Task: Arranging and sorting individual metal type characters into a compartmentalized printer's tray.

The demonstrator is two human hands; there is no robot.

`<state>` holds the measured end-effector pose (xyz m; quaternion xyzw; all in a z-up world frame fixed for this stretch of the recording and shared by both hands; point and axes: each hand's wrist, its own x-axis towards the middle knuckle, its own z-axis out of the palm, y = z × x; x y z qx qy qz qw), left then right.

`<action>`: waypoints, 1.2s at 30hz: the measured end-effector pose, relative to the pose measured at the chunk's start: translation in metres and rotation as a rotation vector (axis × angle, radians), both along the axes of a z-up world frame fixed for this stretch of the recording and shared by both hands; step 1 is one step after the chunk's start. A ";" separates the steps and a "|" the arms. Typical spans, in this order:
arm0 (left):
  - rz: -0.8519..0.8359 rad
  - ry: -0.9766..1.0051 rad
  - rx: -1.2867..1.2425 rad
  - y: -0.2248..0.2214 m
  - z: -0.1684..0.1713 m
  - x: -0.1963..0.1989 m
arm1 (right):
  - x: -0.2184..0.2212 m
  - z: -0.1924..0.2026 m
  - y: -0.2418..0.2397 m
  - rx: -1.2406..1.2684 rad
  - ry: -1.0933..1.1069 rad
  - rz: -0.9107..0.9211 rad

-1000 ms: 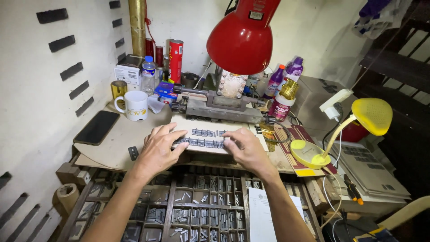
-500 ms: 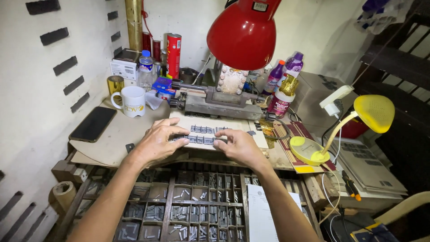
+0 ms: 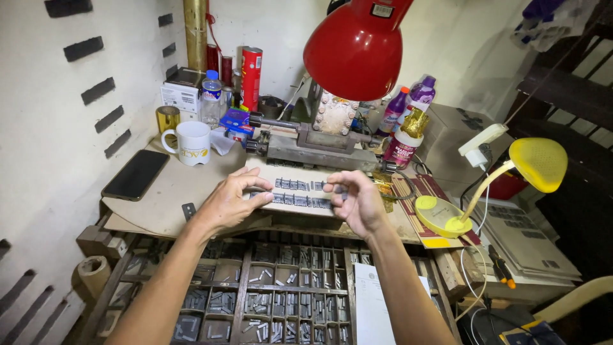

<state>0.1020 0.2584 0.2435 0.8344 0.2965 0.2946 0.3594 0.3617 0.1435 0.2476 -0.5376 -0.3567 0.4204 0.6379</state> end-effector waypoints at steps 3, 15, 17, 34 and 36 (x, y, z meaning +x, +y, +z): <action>0.021 -0.085 -0.058 0.003 -0.002 0.004 | -0.030 0.020 -0.016 -0.002 -0.381 0.015; 0.175 -1.042 -0.520 -0.012 0.003 -0.006 | -0.055 0.025 -0.027 -0.024 -0.711 -0.096; 0.209 -1.133 -0.694 -0.006 -0.002 -0.010 | -0.042 0.015 -0.015 0.031 -0.477 -0.152; 0.103 0.287 0.233 -0.024 0.017 0.035 | -0.040 -0.009 0.014 0.035 -1.023 0.037; 0.084 0.284 0.217 -0.020 0.013 0.040 | -0.035 0.008 -0.005 0.102 -0.966 0.008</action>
